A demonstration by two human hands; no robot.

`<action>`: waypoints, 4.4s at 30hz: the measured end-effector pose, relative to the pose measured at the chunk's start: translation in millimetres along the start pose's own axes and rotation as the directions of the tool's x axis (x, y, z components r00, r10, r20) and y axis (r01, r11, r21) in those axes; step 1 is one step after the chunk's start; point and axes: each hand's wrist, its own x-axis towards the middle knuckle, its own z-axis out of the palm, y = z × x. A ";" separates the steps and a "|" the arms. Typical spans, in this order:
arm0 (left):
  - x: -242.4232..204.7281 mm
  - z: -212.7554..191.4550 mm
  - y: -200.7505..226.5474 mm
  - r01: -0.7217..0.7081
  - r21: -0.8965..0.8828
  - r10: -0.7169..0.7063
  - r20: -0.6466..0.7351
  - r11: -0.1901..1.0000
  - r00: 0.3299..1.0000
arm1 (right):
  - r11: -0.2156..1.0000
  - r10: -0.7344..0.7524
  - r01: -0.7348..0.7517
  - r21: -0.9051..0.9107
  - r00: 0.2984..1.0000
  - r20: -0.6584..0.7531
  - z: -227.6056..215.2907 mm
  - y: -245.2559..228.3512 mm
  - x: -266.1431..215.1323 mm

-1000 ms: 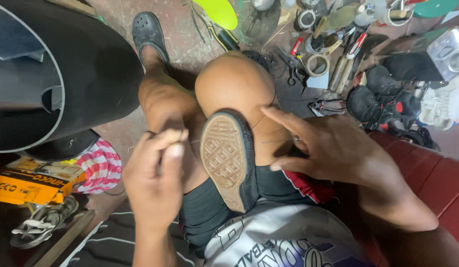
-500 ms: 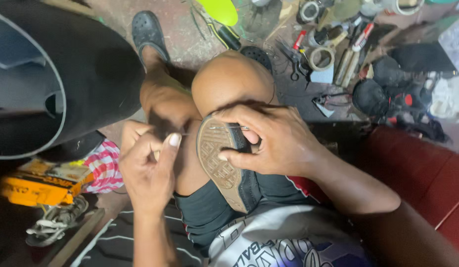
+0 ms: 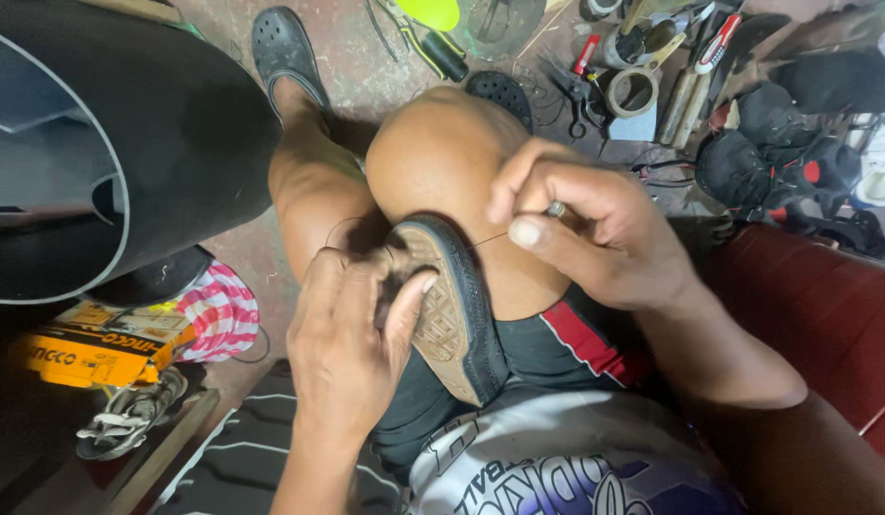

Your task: The person is sewing the sole of a black shoe using a needle and thread. They repeatedly push the needle through the sole and pull the thread tight to secure the stitching.

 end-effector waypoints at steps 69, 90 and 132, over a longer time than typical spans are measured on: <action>-40.9 10.1 3.3 -0.110 -0.342 0.142 0.072 0.933 0.987 | 0.805 -0.016 0.020 -0.592 1.000 0.011 31.7 -69.2 -68.0; -14.1 28.4 20.9 -0.106 -0.226 0.114 0.025 0.968 0.993 | 0.714 -0.026 0.047 -0.698 0.999 0.040 -3.9 -39.0 -56.6; -42.2 1.8 -63.4 0.157 -0.749 -0.202 0.032 0.644 0.979 | 0.971 0.238 -0.239 -0.005 0.967 0.089 -34.1 28.6 -61.3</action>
